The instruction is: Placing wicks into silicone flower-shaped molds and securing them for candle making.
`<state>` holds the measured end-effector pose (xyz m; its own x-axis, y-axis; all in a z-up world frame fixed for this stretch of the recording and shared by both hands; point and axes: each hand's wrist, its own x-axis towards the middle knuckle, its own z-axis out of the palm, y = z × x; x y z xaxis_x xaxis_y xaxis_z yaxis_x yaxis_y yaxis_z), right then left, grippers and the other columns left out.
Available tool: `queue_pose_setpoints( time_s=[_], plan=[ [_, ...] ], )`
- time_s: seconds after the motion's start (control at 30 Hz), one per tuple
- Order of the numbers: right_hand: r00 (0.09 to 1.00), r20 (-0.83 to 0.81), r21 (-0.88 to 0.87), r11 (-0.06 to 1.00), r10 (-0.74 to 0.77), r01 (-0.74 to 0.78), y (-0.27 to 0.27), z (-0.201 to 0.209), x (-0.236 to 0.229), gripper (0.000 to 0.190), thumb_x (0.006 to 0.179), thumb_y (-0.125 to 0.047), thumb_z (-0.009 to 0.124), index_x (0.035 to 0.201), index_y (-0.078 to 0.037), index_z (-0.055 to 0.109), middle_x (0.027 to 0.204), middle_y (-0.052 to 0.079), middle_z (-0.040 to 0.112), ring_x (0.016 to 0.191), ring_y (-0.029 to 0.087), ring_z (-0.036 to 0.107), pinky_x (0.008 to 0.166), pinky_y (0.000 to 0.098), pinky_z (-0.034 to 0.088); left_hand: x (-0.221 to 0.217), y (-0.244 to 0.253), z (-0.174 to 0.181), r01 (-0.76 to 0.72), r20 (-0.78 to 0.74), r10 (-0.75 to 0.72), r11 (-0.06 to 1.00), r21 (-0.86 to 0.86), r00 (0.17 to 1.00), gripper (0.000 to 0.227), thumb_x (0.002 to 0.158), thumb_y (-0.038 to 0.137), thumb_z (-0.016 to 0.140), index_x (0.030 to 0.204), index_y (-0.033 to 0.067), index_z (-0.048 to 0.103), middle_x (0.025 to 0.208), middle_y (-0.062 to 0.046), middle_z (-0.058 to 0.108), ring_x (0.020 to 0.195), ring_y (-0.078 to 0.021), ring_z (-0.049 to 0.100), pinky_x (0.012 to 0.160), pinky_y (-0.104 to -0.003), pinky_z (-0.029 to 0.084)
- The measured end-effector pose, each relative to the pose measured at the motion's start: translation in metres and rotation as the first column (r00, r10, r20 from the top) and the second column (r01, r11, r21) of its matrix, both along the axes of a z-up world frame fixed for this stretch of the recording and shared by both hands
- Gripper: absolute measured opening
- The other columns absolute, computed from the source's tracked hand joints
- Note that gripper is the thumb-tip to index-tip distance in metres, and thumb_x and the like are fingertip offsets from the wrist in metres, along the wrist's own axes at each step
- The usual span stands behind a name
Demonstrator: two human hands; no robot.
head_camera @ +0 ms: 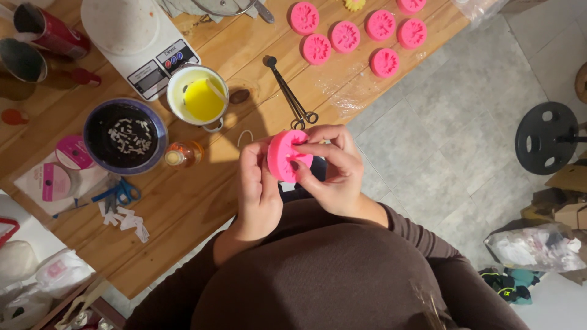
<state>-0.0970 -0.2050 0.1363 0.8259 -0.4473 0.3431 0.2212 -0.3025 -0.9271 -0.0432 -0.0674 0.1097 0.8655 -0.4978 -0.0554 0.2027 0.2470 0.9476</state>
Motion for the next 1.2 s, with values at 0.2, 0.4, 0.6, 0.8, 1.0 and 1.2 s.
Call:
queue_pose_setpoints(
  time_s=[0.2, 0.4, 0.6, 0.8, 1.0, 1.2],
  plan=[
    [0.997, 0.07, -0.003, 0.999, -0.045, 0.045, -0.005, 0.002, -0.004, 0.025, 0.086, 0.01, 0.077, 0.109, 0.001, 0.073, 0.118, 0.008, 0.058, 0.116, 0.023, 0.061, 0.101, 0.0347, 0.052, 0.016, 0.002, 0.032, 0.076, -0.254, -0.163, 0.944, -0.32, 0.953, 0.036, 0.109, 0.017, 0.047, 0.142, 0.0022, 0.043, 0.138, -0.011, 0.059, 0.127, -0.0176, 0.059, 0.11, -0.032, 0.05],
    [0.999, 0.054, 0.005, 1.0, -0.007, 0.007, -0.01, 0.01, -0.002, 0.024, 0.086, 0.01, 0.077, 0.108, 0.0, 0.074, 0.12, 0.009, 0.058, 0.117, 0.023, 0.062, 0.102, 0.0363, 0.054, 0.012, 0.017, 0.012, 0.17, -0.163, -0.214, 0.955, -0.244, 0.963, 0.039, 0.109, 0.011, 0.06, 0.143, -0.0044, 0.049, 0.134, -0.013, 0.062, 0.125, -0.0182, 0.06, 0.11, -0.034, 0.049],
    [0.999, -0.024, -0.049, 0.998, 0.044, -0.045, -0.017, 0.028, 0.004, 0.026, 0.083, 0.005, 0.08, 0.108, -0.001, 0.074, 0.118, 0.009, 0.059, 0.116, 0.023, 0.063, 0.102, 0.0366, 0.056, 0.017, 0.013, 0.022, 0.18, -0.181, -0.231, 0.949, -0.258, 0.956, 0.037, 0.106, 0.006, 0.062, 0.139, -0.0051, 0.05, 0.127, -0.013, 0.068, 0.117, -0.0185, 0.067, 0.104, -0.034, 0.055],
    [0.998, -0.061, -0.14, 0.99, 0.012, -0.02, -0.018, 0.024, 0.004, 0.024, 0.083, 0.002, 0.086, 0.104, -0.003, 0.074, 0.114, 0.009, 0.062, 0.112, 0.022, 0.065, 0.099, 0.0345, 0.056, 0.016, 0.014, 0.016, 0.15, -0.177, -0.185, 0.97, -0.192, 0.967, 0.031, 0.107, 0.009, 0.061, 0.133, -0.0049, 0.052, 0.126, -0.012, 0.068, 0.115, -0.016, 0.066, 0.103, -0.032, 0.054],
    [0.989, -0.149, -0.167, 0.985, 0.014, -0.039, -0.018, 0.037, 0.008, 0.023, 0.081, 0.0, 0.087, 0.102, -0.003, 0.076, 0.11, 0.007, 0.06, 0.108, 0.02, 0.062, 0.096, 0.0335, 0.054, 0.015, 0.021, 0.005, 0.148, -0.161, -0.162, 0.984, -0.095, 0.974, 0.021, 0.111, 0.013, 0.06, 0.123, -0.0043, 0.06, 0.11, -0.007, 0.069, 0.102, -0.0102, 0.063, 0.094, -0.025, 0.051],
    [0.977, -0.208, -0.159, 0.985, 0.035, -0.069, -0.02, 0.034, 0.007, 0.018, 0.085, -0.004, 0.086, 0.098, -0.002, 0.074, 0.105, 0.006, 0.057, 0.101, 0.021, 0.058, 0.091, 0.0327, 0.049, 0.019, 0.019, 0.013, 0.169, -0.122, -0.18, 0.981, -0.091, 0.976, 0.022, 0.108, 0.014, 0.06, 0.122, -0.0035, 0.061, 0.109, -0.004, 0.069, 0.101, -0.0075, 0.063, 0.094, -0.023, 0.051]
  ],
)
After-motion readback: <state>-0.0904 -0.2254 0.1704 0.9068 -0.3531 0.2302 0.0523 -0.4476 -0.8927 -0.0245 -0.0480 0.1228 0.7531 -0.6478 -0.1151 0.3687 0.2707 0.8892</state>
